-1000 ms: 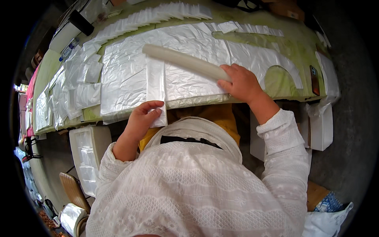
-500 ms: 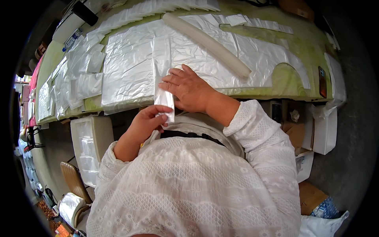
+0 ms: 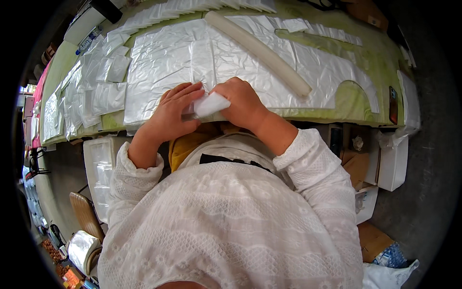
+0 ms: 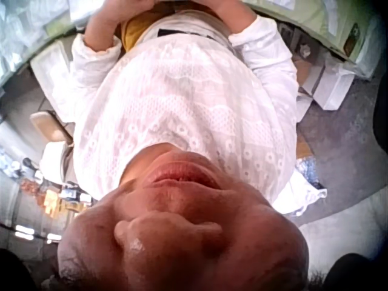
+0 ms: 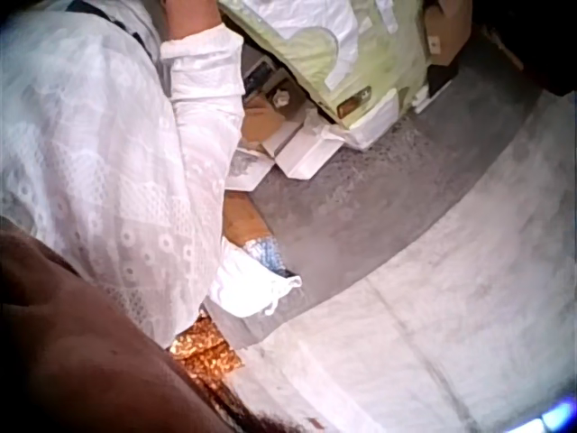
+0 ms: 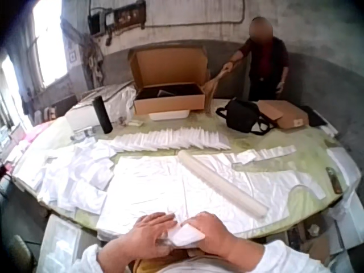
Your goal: The person wraps small items in white paper using a cylindrical rolling tool to smooth and fold the paper. They repeatedly pick up items, wrap them, and place the wrapped items on the table.
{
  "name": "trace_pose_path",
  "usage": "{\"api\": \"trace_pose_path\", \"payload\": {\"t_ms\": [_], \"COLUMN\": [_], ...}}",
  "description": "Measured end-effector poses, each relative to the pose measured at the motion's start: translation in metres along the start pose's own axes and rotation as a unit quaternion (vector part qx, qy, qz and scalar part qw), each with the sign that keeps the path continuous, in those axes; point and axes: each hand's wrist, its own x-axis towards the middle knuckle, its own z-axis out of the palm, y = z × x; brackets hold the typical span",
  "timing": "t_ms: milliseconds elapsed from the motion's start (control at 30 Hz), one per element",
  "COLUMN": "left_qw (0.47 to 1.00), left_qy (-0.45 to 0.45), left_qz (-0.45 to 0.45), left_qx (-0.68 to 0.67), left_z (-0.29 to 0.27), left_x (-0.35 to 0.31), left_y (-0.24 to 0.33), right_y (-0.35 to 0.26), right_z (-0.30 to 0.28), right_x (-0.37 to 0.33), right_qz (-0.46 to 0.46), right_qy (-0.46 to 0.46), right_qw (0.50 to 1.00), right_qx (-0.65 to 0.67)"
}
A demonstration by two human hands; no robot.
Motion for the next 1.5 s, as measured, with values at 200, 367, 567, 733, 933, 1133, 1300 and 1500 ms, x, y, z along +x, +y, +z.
{"api": "trace_pose_path", "payload": {"t_ms": [200, 367, 567, 733, 933, 1133, 1300, 1500], "left_qw": [0.984, 0.97, 0.973, 0.992, 0.993, 0.994, 1.0, 0.989], "left_qy": [0.083, 0.164, 0.124, 0.067, -0.008, 0.005, 0.019, 0.14], "left_qz": [-0.132, -0.181, -0.189, -0.034, -0.058, 0.017, 0.011, -0.037], "left_qx": [-0.087, -0.009, 0.051, 0.102, 0.103, 0.107, 0.014, -0.035], "left_z": [0.022, 0.034, 0.033, 0.039, 0.036, 0.05, 0.033, 0.039], "left_x": [0.016, 0.024, 0.031, 0.042, 0.012, -0.034, -0.026, -0.016], "left_y": [-0.015, -0.011, -0.013, -0.007, 0.02, 0.028, 0.028, 0.004], "right_y": [-0.015, -0.008, -0.014, -0.018, -0.029, -0.055, -0.014, -0.009], "right_z": [-0.001, -0.003, -0.004, -0.001, 0.002, -0.015, -0.016, -0.011], "right_x": [0.037, 0.057, 0.064, 0.061, 0.01, -0.063, -0.042, -0.034], "right_qz": [0.201, 0.252, 0.283, 0.28, 0.254, 0.207, -0.118, -0.108], "right_qy": [0.01, -0.038, -0.069, -0.024, -0.032, -0.027, 0.024, 0.033], "right_qw": [0.979, 0.966, 0.952, 0.956, 0.966, 0.97, 0.988, 0.986], "right_qx": [-0.004, -0.053, -0.088, -0.083, 0.025, 0.125, -0.098, -0.122]}}
